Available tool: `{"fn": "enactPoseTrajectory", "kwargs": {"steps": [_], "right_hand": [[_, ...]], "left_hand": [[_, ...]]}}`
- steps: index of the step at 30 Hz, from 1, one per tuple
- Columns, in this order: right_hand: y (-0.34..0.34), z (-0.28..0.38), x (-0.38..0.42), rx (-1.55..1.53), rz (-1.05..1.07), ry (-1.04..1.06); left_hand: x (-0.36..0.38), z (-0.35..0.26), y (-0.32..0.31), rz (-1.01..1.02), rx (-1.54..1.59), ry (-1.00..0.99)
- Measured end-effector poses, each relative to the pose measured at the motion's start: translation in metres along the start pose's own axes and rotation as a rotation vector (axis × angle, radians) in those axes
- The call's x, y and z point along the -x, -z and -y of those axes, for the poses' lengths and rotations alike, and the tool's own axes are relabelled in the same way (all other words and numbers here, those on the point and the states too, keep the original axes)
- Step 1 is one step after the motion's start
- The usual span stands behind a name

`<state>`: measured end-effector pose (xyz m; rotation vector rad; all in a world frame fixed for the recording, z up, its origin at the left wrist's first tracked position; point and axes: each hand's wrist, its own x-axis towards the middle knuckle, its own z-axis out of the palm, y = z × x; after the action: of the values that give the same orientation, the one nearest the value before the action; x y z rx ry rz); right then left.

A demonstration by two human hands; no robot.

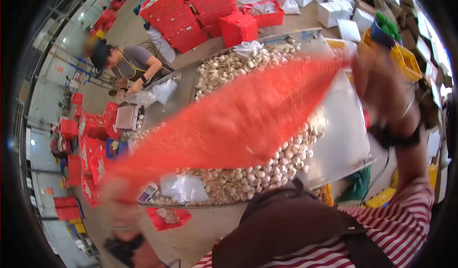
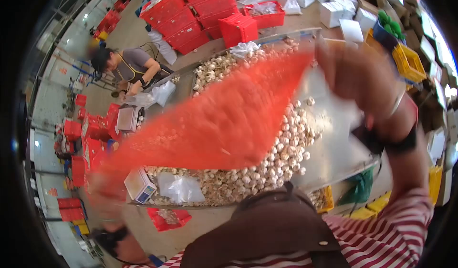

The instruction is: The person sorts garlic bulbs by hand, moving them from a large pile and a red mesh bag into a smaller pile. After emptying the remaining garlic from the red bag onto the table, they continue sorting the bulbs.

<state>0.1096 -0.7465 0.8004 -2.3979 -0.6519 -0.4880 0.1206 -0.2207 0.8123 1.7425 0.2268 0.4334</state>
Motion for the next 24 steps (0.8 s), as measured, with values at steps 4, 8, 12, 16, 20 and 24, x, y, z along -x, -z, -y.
{"fn": "enactPoseTrajectory", "kwargs": {"steps": [4, 8, 12, 16, 20, 24], "right_hand": [[0.079, 0.033, -0.071, -0.845, -0.04, 0.066], [0.062, 0.039, -0.082, -1.226, -0.189, -0.098], [-0.016, 0.005, -0.059, -1.132, -0.356, -0.404], [-0.094, -0.031, -0.014, -1.069, -0.338, -0.717], [-0.156, -0.05, 0.049, -1.218, -0.444, -0.893], [-0.195, -0.066, 0.132, -1.136, -0.39, -1.192]], "left_hand": [[-0.049, -0.135, 0.029, 0.623, 0.321, -0.033], [-0.068, -0.113, -0.006, 0.581, 0.334, -0.178], [-0.079, -0.033, -0.039, 0.704, 0.55, 0.212], [-0.038, 0.073, -0.091, 0.71, 0.75, 0.467], [0.014, 0.166, -0.102, 0.603, 0.582, 0.605], [0.063, 0.212, -0.095, 0.541, 0.25, 0.721]]}}
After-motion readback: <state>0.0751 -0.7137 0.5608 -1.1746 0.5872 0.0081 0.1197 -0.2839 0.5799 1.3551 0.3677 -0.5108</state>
